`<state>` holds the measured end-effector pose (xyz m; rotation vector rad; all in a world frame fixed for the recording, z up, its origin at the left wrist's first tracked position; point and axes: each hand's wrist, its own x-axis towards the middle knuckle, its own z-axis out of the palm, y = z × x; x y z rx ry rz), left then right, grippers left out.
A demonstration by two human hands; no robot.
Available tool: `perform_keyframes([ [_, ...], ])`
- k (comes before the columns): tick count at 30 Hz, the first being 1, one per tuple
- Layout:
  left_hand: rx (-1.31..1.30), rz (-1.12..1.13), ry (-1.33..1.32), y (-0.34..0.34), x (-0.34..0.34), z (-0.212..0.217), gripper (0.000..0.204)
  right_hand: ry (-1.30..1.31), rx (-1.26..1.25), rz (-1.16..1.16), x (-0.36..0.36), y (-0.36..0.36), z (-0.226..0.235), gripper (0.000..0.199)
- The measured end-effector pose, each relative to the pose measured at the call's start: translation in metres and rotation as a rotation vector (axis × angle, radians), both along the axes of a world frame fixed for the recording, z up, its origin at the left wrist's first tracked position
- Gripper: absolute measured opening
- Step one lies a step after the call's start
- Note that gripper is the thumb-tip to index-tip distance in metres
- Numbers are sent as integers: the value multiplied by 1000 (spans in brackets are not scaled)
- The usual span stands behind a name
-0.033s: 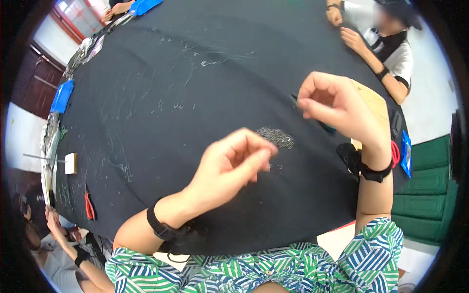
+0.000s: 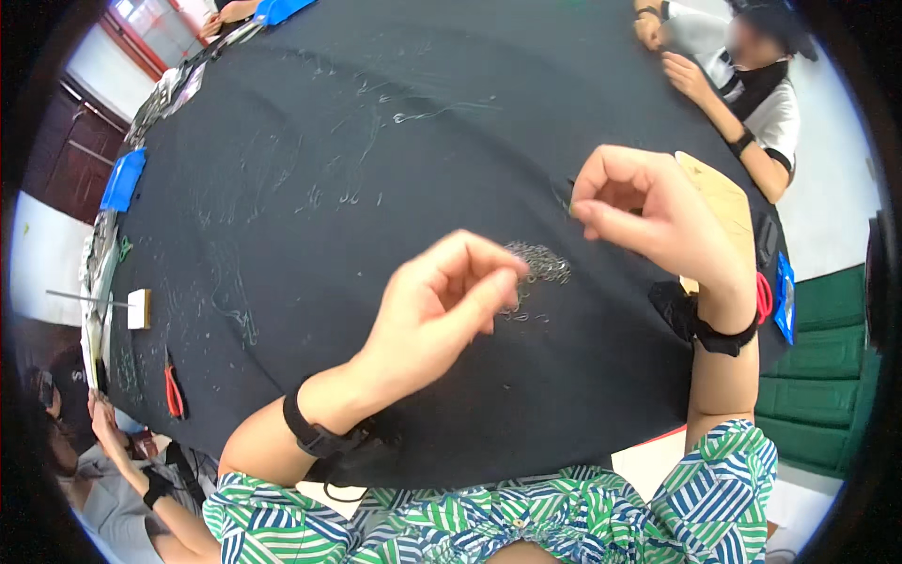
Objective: The person threads thin green line through a series of small metal clips and hooks by hand on a black table. The person uses pliers to secure the small metal components to the line.
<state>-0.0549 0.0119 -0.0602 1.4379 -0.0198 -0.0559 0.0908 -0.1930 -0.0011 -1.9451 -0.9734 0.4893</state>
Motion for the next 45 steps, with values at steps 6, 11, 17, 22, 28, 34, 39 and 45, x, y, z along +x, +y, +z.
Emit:
perform_keyframes([
  [6,244,118,-240,9,8,-2,35,52,-24,142,-18,12,-2,11],
  [11,221,67,-283,3,7,1,35,69,-64,183,-21,15,-4,10],
  [17,167,-3,-124,2,4,3,18,-20,-31,206,-23,15,-5,9],
  [22,233,11,-113,6,5,1,12,-81,5,220,-23,16,-8,14],
  [28,334,61,-209,10,6,-1,8,-85,47,111,-27,19,-4,18],
  [34,493,98,-354,5,3,10,6,70,-57,177,-32,15,-1,15],
  [39,904,73,-491,9,-9,40,8,-44,-20,216,-32,11,8,12],
  [45,1310,92,-115,24,-56,113,9,-7,92,138,-22,-1,14,14],
])
